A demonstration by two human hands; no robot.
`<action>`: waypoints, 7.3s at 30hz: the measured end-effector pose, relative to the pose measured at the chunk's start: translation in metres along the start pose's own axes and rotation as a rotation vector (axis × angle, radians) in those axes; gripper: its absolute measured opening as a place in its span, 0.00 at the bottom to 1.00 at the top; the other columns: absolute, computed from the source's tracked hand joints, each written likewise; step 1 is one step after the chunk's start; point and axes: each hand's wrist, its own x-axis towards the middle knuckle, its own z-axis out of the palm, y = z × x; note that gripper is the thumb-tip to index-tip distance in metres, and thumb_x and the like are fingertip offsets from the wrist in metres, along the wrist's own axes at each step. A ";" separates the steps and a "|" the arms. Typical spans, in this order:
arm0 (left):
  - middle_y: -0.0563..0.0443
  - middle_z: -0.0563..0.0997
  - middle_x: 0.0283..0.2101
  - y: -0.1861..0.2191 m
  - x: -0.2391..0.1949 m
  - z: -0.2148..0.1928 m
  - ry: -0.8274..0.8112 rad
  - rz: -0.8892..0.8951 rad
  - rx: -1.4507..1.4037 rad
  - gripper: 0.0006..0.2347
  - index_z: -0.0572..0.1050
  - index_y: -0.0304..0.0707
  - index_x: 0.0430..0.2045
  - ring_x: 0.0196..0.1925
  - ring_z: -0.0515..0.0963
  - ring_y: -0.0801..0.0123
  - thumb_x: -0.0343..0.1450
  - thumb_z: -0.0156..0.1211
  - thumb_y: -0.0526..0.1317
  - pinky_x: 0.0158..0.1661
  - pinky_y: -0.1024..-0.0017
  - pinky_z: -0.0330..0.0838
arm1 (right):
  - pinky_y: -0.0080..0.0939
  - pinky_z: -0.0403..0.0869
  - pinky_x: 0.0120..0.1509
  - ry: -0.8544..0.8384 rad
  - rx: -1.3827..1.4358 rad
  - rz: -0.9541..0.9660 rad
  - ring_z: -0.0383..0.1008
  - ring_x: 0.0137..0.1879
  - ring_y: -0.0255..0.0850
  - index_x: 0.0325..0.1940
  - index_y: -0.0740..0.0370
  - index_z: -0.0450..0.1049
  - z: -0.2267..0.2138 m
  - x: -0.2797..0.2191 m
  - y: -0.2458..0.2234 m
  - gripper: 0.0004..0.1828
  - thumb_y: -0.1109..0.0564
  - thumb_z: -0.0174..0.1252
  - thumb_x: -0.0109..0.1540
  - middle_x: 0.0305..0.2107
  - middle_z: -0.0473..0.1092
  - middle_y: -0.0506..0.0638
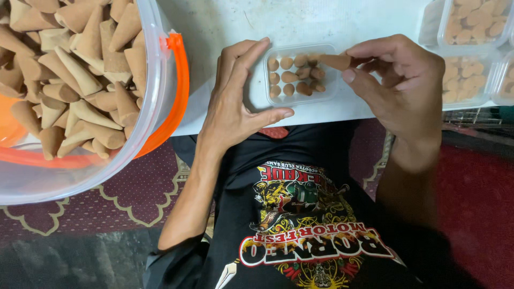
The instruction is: The person transfers small, cone-shaped objects from a large orange-lidded bucket into a small clear plastic container. They pick up the cones by hand and place them into the container, arranging them in rows.
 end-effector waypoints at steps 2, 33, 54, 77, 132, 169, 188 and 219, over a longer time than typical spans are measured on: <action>0.43 0.64 0.70 -0.004 0.000 0.002 0.003 0.039 0.030 0.38 0.57 0.48 0.71 0.76 0.65 0.55 0.70 0.75 0.53 0.74 0.58 0.64 | 0.38 0.73 0.54 -0.006 0.014 -0.025 0.74 0.50 0.46 0.57 0.78 0.72 0.008 0.002 -0.005 0.12 0.73 0.64 0.71 0.47 0.74 0.65; 0.46 0.67 0.68 -0.017 -0.003 0.010 -0.009 0.072 0.168 0.33 0.54 0.51 0.73 0.69 0.73 0.50 0.74 0.67 0.49 0.65 0.54 0.70 | 0.51 0.64 0.50 -0.192 -0.662 -0.428 0.72 0.51 0.53 0.47 0.54 0.85 0.058 0.018 -0.021 0.04 0.59 0.74 0.68 0.47 0.81 0.45; 0.40 0.61 0.70 -0.018 -0.005 0.005 -0.023 0.137 0.101 0.35 0.50 0.47 0.74 0.73 0.67 0.45 0.77 0.57 0.62 0.73 0.53 0.63 | 0.51 0.67 0.54 -0.207 -0.487 -0.494 0.77 0.44 0.50 0.47 0.72 0.80 0.049 0.021 -0.027 0.08 0.76 0.68 0.66 0.41 0.80 0.59; 0.34 0.74 0.62 0.156 -0.041 -0.134 0.205 0.306 0.379 0.16 0.60 0.31 0.66 0.65 0.74 0.45 0.85 0.50 0.38 0.67 0.54 0.69 | 0.51 0.66 0.47 -0.271 -0.370 -0.883 0.67 0.36 0.53 0.43 0.76 0.81 0.048 0.084 -0.179 0.05 0.71 0.66 0.74 0.32 0.75 0.61; 0.41 0.69 0.44 0.086 -0.007 -0.025 0.110 0.068 0.125 0.09 0.69 0.31 0.55 0.46 0.77 0.58 0.80 0.48 0.31 0.48 0.67 0.71 | 0.40 0.69 0.45 -0.327 -0.194 -0.307 0.75 0.43 0.47 0.54 0.81 0.77 -0.004 0.034 -0.048 0.09 0.68 0.61 0.73 0.43 0.76 0.67; 0.52 0.70 0.37 0.032 -0.004 0.023 0.191 -0.223 -0.037 0.18 0.66 0.34 0.60 0.35 0.71 0.67 0.74 0.56 0.35 0.40 0.68 0.70 | 0.53 0.65 0.46 -0.397 -0.558 -0.378 0.74 0.45 0.55 0.55 0.62 0.78 0.047 0.046 -0.026 0.11 0.66 0.59 0.69 0.41 0.77 0.54; 0.52 0.70 0.38 0.029 -0.002 0.024 0.211 -0.245 -0.029 0.19 0.66 0.37 0.60 0.34 0.71 0.68 0.74 0.58 0.36 0.41 0.69 0.71 | 0.48 0.66 0.49 -0.350 -0.532 -0.432 0.69 0.43 0.50 0.54 0.66 0.80 0.038 0.041 -0.033 0.11 0.70 0.60 0.69 0.40 0.75 0.53; 0.55 0.73 0.45 0.192 -0.032 -0.085 0.042 -0.048 -0.109 0.22 0.61 0.47 0.68 0.46 0.74 0.71 0.79 0.61 0.38 0.55 0.76 0.74 | 0.46 0.70 0.46 -0.134 -0.323 -0.585 0.72 0.40 0.52 0.51 0.83 0.77 0.011 0.043 -0.114 0.07 0.70 0.63 0.73 0.41 0.76 0.70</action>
